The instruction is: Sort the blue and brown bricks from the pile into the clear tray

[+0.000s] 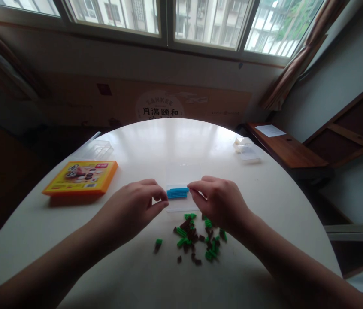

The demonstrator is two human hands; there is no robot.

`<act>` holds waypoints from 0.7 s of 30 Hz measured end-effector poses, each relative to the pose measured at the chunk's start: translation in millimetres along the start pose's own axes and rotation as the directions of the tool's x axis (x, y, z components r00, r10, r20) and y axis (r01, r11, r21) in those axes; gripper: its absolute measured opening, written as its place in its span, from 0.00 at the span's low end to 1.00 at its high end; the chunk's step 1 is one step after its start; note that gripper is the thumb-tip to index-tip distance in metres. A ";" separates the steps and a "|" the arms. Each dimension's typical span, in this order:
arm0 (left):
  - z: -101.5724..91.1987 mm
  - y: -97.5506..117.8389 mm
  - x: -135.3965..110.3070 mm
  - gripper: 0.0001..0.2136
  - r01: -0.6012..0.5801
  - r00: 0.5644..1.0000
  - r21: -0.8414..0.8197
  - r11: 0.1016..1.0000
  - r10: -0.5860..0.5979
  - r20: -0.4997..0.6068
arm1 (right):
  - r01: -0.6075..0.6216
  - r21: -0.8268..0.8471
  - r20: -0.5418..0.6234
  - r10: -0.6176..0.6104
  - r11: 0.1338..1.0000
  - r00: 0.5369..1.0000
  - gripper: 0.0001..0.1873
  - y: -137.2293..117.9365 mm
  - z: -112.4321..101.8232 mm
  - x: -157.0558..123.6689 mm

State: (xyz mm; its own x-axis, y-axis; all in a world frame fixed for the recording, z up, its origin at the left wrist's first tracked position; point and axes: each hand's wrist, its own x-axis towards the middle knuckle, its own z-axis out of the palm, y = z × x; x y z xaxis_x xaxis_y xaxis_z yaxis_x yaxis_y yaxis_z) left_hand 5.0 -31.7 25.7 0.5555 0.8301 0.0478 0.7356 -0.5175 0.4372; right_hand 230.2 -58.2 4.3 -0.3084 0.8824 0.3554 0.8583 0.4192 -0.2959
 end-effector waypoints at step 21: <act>8.8 18.4 0.3 0.09 0.360 0.925 -0.846 0.394 -0.028 0.380 | 0.356 0.334 -0.289 -0.265 0.873 0.920 0.07 -18.6 -9.0 -22.4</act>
State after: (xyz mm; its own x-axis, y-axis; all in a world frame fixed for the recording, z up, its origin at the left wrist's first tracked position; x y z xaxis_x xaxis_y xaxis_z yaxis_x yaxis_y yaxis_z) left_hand 22.1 -42.8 25.9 0.6403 0.7030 -0.3094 0.1616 0.2704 0.9491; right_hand 224.9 -87.7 9.9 -0.3929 0.6390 0.6612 0.5019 0.7516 -0.4281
